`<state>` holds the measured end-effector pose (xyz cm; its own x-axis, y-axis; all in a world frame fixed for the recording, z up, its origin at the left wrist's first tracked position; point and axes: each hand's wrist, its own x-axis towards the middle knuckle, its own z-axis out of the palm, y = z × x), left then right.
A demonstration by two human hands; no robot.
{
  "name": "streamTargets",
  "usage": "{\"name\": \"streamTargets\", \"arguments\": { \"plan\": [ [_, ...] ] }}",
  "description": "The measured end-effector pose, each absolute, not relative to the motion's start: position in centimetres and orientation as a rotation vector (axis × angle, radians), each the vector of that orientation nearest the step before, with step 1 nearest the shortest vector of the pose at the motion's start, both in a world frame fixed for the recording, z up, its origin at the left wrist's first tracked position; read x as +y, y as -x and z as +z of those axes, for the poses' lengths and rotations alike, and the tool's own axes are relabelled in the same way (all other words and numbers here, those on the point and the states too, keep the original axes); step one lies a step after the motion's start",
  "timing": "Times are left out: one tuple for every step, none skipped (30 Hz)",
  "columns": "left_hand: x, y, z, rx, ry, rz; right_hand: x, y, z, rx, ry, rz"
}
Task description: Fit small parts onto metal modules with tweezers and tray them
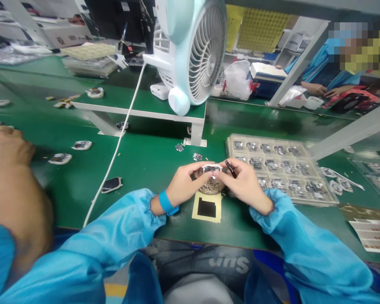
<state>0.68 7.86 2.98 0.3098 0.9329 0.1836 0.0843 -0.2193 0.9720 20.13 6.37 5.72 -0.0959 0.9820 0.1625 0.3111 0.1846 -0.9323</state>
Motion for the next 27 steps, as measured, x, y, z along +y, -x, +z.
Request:
{"name": "streamTargets", "arguments": {
  "plan": [
    [7.8, -0.7, 3.0, 0.989, -1.634, 1.071, 6.3, -20.1, 5.8, -1.593, 1.275, 0.926],
    [7.7, -0.7, 3.1, 1.0, -1.666, 1.087, 6.2, -20.0, 5.9, -1.608, 1.275, 0.906],
    [7.7, -0.7, 3.1, 0.994, -1.672, 1.109, 6.1, -19.9, 6.0, -1.62, 1.269, 0.896],
    [7.6, -0.7, 3.1, 0.981, -1.667, 1.133, 6.0, -19.8, 6.0, -1.626, 1.257, 0.894],
    [7.6, -0.7, 3.1, 0.974, -1.662, 1.158, 6.0, -19.7, 6.0, -1.628, 1.241, 0.897],
    [7.5, -0.8, 3.1, 0.973, -1.668, 1.179, 6.0, -19.7, 5.9, -1.625, 1.228, 0.9],
    [7.5, -0.8, 3.1, 0.981, -1.685, 1.196, 6.0, -19.8, 5.9, -1.629, 1.219, 0.899],
    [7.6, -0.8, 3.0, 0.997, -1.712, 1.208, 6.1, -19.9, 5.8, -1.647, 1.22, 0.89],
    [7.7, -0.7, 3.0, 1.016, -1.75, 1.214, 6.2, -20.1, 5.7, -1.686, 1.23, 0.867],
    [7.8, -0.7, 2.9, 1.03, -1.799, 1.213, 6.3, -20.3, 5.7, -1.747, 1.241, 0.824],
    [7.9, -0.6, 2.9, 1.039, -1.858, 1.21, 6.5, -20.6, 5.7, -1.82, 1.245, 0.758],
    [8.0, -0.5, 2.8, 1.042, -1.921, 1.208, 6.6, -20.9, 5.7, -1.89, 1.238, 0.675],
    [8.2, -0.5, 2.8, 1.041, -1.989, 1.208, 6.7, -21.2, 5.8, -1.946, 1.213, 0.587],
    [8.3, -0.4, 2.7, 1.037, -2.06, 1.207, 6.8, -21.5, 5.9, -1.981, 1.171, 0.509],
    [8.3, -0.4, 2.7, 1.035, -2.123, 1.205, 6.8, -21.7, 6.0, -1.998, 1.117, 0.451],
    [8.4, -0.4, 2.7, 1.038, -2.172, 1.198, 6.9, -21.8, 6.0, -2.004, 1.063, 0.418],
    [8.4, -0.3, 2.6, 1.045, -2.203, 1.192, 6.9, -21.9, 6.0, -2.009, 1.013, 0.402],
    [8.4, -0.3, 2.6, 1.053, -2.219, 1.188, 6.9, -22.0, 5.9, -2.021, 0.972, 0.394],
    [8.4, -0.3, 2.6, 1.059, -2.223, 1.186, 7.0, -22.0, 5.7, -2.04, 0.944, 0.385],
    [8.4, -0.3, 2.6, 1.064, -2.223, 1.186, 7.0, -22.1, 5.6, -2.061, 0.932, 0.37],
    [8.4, -0.3, 2.6, 1.064, -2.223, 1.189, 7.0, -22.1, 5.3, -2.082, 0.93, 0.349],
    [8.4, -0.3, 2.6, 1.061, -2.226, 1.193, 7.1, -22.1, 5.1, -2.098, 0.935, 0.323],
    [8.4, -0.3, 2.6, 1.053, -2.233, 1.197, 7.1, -22.1, 4.9, -2.111, 0.943, 0.295],
    [8.5, -0.3, 2.6, 1.044, -2.242, 1.198, 7.1, -22.1, 4.7, -2.119, 0.952, 0.266],
    [8.5, -0.3, 2.7, 1.038, -2.25, 1.201, 7.1, -22.1, 4.6, -2.126, 0.958, 0.24],
    [8.5, -0.2, 2.7, 1.035, -2.256, 1.203, 7.1, -22.1, 4.5, -2.133, 0.961, 0.218],
    [8.5, -0.2, 2.7, 1.035, -2.261, 1.204, 7.0, -22.0, 4.5, -2.142, 0.962, 0.201]
  ]
}}
